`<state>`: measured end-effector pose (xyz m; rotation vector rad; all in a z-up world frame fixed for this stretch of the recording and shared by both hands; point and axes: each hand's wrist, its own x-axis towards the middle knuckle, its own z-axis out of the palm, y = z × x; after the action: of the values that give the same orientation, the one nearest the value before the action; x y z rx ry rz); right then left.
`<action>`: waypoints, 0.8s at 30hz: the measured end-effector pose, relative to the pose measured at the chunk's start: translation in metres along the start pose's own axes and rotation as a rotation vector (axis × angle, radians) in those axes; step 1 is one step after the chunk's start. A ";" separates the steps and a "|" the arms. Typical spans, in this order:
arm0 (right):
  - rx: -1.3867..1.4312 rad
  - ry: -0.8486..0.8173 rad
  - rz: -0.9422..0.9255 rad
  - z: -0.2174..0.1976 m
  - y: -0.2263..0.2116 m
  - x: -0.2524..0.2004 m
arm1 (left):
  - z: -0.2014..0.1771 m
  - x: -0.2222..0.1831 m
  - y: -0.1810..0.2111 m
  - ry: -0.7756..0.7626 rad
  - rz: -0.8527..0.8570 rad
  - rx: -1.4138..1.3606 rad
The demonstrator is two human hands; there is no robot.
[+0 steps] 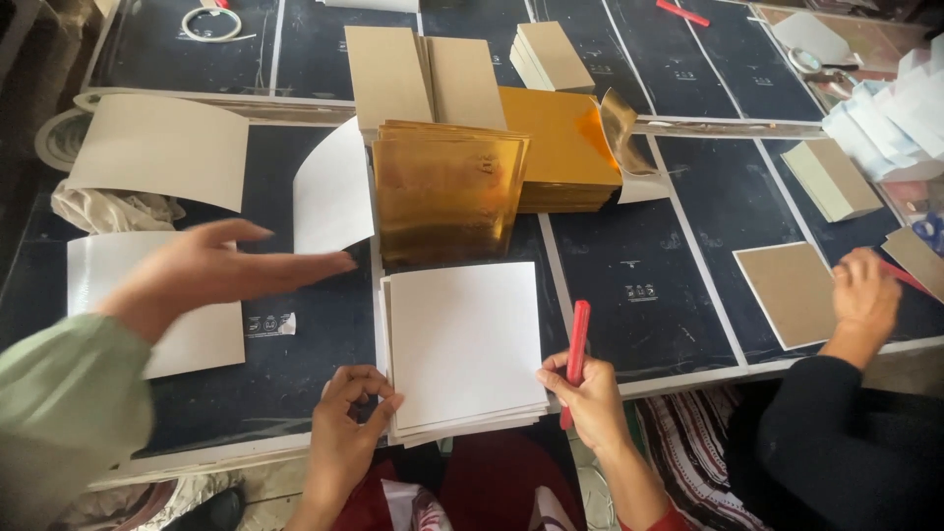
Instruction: Workers are manually assembling and stacking layers of paper and cardboard, using a pink tool to press and align the components.
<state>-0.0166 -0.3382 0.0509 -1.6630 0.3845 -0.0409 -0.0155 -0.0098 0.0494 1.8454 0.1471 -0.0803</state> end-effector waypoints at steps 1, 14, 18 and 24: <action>-0.011 0.001 -0.025 0.000 0.001 0.000 | 0.000 0.000 0.000 0.008 0.010 -0.018; -0.342 0.063 -0.281 0.002 -0.006 -0.008 | -0.001 0.003 -0.009 0.024 0.082 0.043; -0.366 0.045 -0.201 -0.003 -0.010 -0.002 | -0.004 0.004 0.003 -0.013 0.117 0.197; -0.690 -0.019 -0.173 -0.018 -0.035 0.010 | 0.038 -0.028 0.011 0.058 0.870 0.591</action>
<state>-0.0033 -0.3556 0.0855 -2.3740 0.2488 -0.0215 -0.0407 -0.0506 0.0536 2.3404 -0.7110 0.5908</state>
